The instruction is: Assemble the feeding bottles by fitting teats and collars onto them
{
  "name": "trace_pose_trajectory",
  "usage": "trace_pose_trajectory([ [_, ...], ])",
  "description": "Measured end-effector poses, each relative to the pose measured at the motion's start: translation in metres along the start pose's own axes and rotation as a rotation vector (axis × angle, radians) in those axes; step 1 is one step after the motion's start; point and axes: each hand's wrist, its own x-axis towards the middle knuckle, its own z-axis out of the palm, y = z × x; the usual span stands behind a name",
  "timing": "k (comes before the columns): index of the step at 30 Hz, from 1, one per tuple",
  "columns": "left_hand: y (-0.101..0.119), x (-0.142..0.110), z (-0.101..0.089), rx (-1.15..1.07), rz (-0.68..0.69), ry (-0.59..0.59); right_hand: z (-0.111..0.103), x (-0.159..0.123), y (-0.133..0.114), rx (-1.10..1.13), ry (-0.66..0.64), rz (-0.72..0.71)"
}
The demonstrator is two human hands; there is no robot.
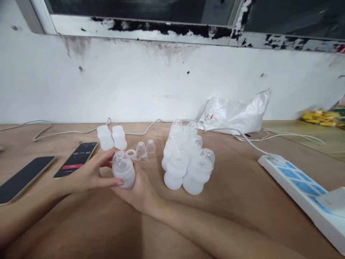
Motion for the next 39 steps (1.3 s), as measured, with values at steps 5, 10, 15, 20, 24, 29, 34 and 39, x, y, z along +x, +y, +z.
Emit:
trace_pose_trajectory([
  [5, -0.013, -0.003, 0.008, -0.125, -0.043, 0.037, 0.0, 0.0, -0.001, -0.08, 0.035, 0.01],
  [10, -0.017, -0.002, 0.01, -0.283, -0.096, 0.023, 0.0, -0.001, -0.005, -0.142, 0.03, -0.006],
  [15, -0.018, -0.002, -0.007, -0.327, -0.103, -0.049, 0.0, -0.002, -0.007, -0.209, -0.08, 0.039],
  [20, -0.02, -0.001, -0.036, -0.337, -0.092, 0.121, 0.001, -0.005, -0.007, -0.475, -0.237, -0.091],
  [24, -0.009, 0.018, -0.037, -0.365, -0.063, 0.409, 0.006, -0.008, 0.0, -0.643, -0.335, -0.283],
  [29, 0.001, 0.071, -0.004, -0.153, -0.107, 0.252, 0.009, -0.007, 0.005, -0.694, -0.393, -0.312],
  [34, -0.012, 0.12, 0.025, -0.126, -0.104, 0.242, 0.007, -0.006, 0.004, -0.727, -0.408, -0.319],
  [39, -0.026, 0.137, 0.036, -0.138, -0.127, 0.154, 0.006, -0.006, 0.002, -0.747, -0.427, -0.322],
])
